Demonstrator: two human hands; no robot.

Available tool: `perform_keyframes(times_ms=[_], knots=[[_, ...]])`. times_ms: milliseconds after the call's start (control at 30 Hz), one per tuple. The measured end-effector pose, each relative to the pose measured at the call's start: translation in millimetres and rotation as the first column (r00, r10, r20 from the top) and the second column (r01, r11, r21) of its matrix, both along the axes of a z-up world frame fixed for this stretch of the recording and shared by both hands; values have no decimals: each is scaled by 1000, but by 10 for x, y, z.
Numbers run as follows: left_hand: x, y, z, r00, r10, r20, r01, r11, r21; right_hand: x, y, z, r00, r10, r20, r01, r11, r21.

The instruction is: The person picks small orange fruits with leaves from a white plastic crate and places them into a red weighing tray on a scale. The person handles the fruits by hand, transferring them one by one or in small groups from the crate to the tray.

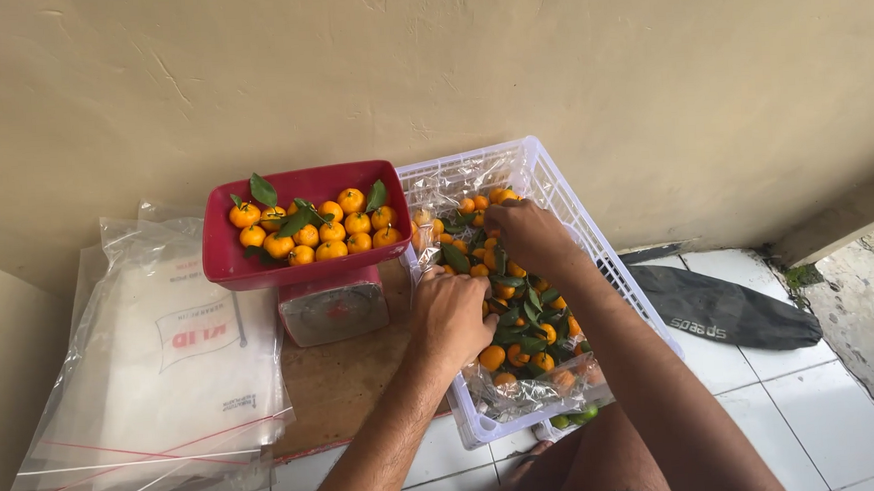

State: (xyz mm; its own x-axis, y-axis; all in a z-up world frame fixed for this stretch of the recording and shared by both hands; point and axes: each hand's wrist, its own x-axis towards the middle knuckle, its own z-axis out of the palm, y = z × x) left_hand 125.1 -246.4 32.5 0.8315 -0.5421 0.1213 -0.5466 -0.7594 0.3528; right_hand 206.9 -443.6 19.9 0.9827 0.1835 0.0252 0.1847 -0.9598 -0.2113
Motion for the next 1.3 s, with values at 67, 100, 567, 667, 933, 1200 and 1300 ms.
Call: perform_keyframes(times_ms=[67, 100, 567, 667, 933, 1200, 1300], knots=[[28, -5, -11, 1000, 5, -8, -5, 1000, -5, 132, 111, 54, 1000, -2, 12, 3, 999, -39], [31, -1, -26, 1000, 3, -15, -3, 1000, -6, 182, 172, 64, 1000, -10, 25, 12, 997, -74], [-2, -23, 37, 999, 23, -23, -24, 999, -41, 444, 49, -132, 997, -80, 13, 80, 997, -19], [2, -7, 35, 999, 34, -10, -35, 998, -57, 441, -2, -18, 998, -53, -36, 59, 983, 175], [-9, -9, 0, 999, 44, 25, -41, 994, -102, 81, 65, 560, 987, 72, -143, 6, 874, 485], [-9, 10, 66, 998, 63, 26, -59, 990, -128, -78, 186, 912, 963, 194, -186, -20, 743, 669], [-18, 22, 60, 998, 63, 11, -60, 977, -206, -334, 231, 1176, 971, 157, -182, -1, 758, 652]])
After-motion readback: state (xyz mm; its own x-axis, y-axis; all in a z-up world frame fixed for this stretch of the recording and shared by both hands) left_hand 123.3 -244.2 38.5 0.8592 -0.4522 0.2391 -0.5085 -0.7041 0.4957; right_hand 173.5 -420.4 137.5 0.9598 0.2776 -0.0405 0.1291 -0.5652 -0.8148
